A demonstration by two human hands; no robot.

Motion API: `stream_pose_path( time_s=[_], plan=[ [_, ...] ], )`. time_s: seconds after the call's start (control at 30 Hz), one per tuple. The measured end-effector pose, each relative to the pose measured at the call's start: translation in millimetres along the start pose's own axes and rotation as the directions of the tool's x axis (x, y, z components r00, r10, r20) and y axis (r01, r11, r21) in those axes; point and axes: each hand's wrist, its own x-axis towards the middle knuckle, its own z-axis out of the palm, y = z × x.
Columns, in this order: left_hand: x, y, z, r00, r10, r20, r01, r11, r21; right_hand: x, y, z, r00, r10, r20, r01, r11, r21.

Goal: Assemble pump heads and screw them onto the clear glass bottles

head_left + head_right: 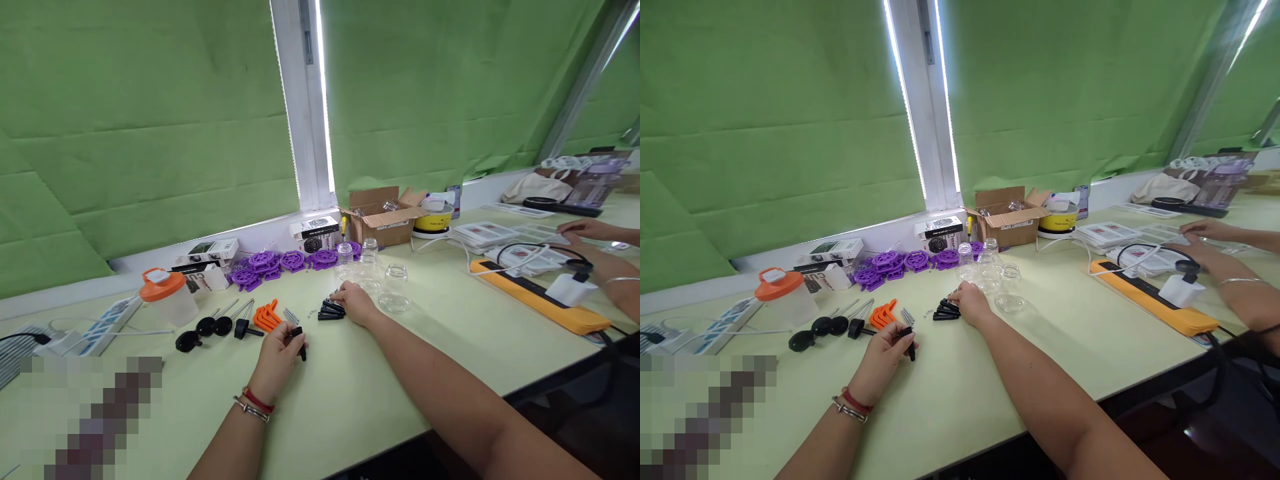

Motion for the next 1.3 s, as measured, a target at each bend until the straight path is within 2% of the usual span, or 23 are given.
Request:
stream_pose_path(
  time_s=[0.37,0.53,0.73,0.93,1.3],
  plan=[
    [0,0,-1.0,1.0,-0.017,-0.012,0.017,1.0,-0.015,3,3,2,0.999,0.009,-0.037,-0.01,0.999,-0.033],
    [0,-1,-0.9,1.0,-0.01,0.008,0.01,1.0,-0.011,10,0,-5,0.999,0.019,-0.033,-0.022,0.997,-0.068],
    [1,-1,-3.1,1.0,0.011,-0.017,-0.012,0.999,-0.042,39,-9,-18,0.99,-0.086,0.111,0.102,0.985,-0.139],
    [-1,2,-3.4,1.0,0.007,-0.013,-0.008,0.998,-0.06,55,-16,-14,0.954,-0.153,0.257,0.203,0.962,-0.181],
    [-1,3,-3.2,0.999,0.004,0.041,-0.003,0.999,-0.032,60,-14,-9,0.946,-0.124,0.299,0.195,0.956,-0.218]
  ],
)
